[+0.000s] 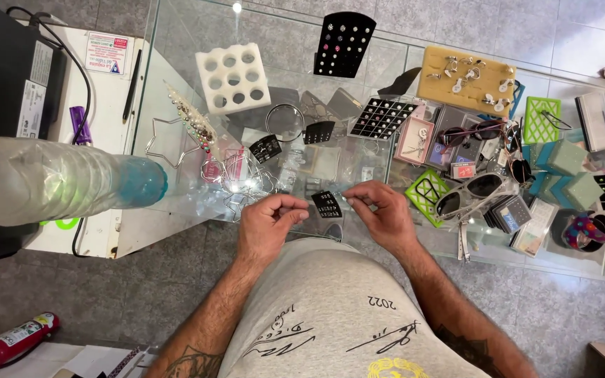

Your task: The person is organizing jewelry by attaching earrings to black plastic display cards on a glass table.

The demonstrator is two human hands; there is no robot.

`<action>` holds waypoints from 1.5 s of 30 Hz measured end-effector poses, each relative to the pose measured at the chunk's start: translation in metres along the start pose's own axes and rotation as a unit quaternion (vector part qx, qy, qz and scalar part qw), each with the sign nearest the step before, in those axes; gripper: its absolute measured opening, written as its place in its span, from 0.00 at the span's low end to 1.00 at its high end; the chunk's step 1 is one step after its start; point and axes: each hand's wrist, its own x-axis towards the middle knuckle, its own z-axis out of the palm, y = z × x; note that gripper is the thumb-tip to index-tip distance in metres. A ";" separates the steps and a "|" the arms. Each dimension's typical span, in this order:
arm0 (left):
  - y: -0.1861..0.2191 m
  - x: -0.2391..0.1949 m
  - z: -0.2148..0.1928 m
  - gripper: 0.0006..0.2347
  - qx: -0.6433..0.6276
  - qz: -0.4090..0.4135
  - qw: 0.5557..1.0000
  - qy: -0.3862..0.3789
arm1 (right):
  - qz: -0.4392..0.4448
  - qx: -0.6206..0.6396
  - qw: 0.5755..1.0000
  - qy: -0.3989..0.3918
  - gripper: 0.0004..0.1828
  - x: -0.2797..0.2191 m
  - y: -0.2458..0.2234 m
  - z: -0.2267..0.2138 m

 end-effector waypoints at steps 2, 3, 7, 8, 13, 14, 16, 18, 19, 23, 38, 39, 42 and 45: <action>-0.008 0.000 0.003 0.09 -0.031 -0.012 0.999 -0.012 | 0.002 -0.002 1.000 0.001 0.10 -0.001 -0.001 0.001; -0.013 -0.001 0.005 0.09 -0.062 -0.024 0.997 -0.025 | 0.004 -0.005 1.000 0.002 0.10 -0.001 -0.001 0.001; -0.008 -0.001 0.007 0.07 -0.077 -0.027 0.996 -0.029 | 0.010 -0.008 1.000 -0.001 0.09 -0.002 -0.002 0.001; -0.008 0.000 0.007 0.07 -0.066 -0.003 0.997 -0.035 | 0.015 -0.013 1.000 -0.002 0.09 -0.002 -0.002 0.001; -0.012 0.006 0.014 0.06 0.017 0.071 0.997 -0.031 | 0.016 -0.012 1.000 -0.016 0.08 -0.002 0.000 0.000; -0.013 0.007 0.016 0.07 0.016 0.070 0.997 -0.033 | 0.016 -0.013 1.000 -0.016 0.07 -0.001 0.000 0.000; -0.013 0.009 0.018 0.07 0.016 0.067 0.997 -0.035 | 0.018 -0.012 1.000 -0.018 0.07 0.000 0.000 0.001; -0.012 0.010 0.020 0.09 0.006 0.063 0.997 -0.036 | 0.020 0.002 1.000 -0.020 0.05 -0.001 0.000 0.001; -0.011 0.010 0.020 0.09 0.006 0.062 0.997 -0.037 | 0.022 0.002 1.000 -0.020 0.05 -0.001 0.000 0.001; -0.003 0.011 0.020 0.10 0.037 0.081 0.995 -0.044 | 0.021 0.000 1.000 -0.022 0.06 0.001 -0.001 0.000; -0.004 0.016 0.018 0.11 0.044 0.074 0.994 -0.071 | -0.122 -0.083 0.987 -0.062 0.05 -0.006 0.013 0.011; -0.004 0.016 0.017 0.10 0.046 0.071 0.994 -0.073 | -0.142 -0.117 0.980 -0.072 0.07 -0.005 0.015 0.012; 0.002 0.018 0.018 0.10 0.036 0.067 0.994 -0.073 | -0.172 -0.145 0.972 -0.074 0.09 -0.005 0.018 0.013; 0.001 0.019 0.018 0.10 0.026 0.067 0.994 -0.079 | -0.185 -0.168 0.965 -0.083 0.09 -0.004 0.017 0.013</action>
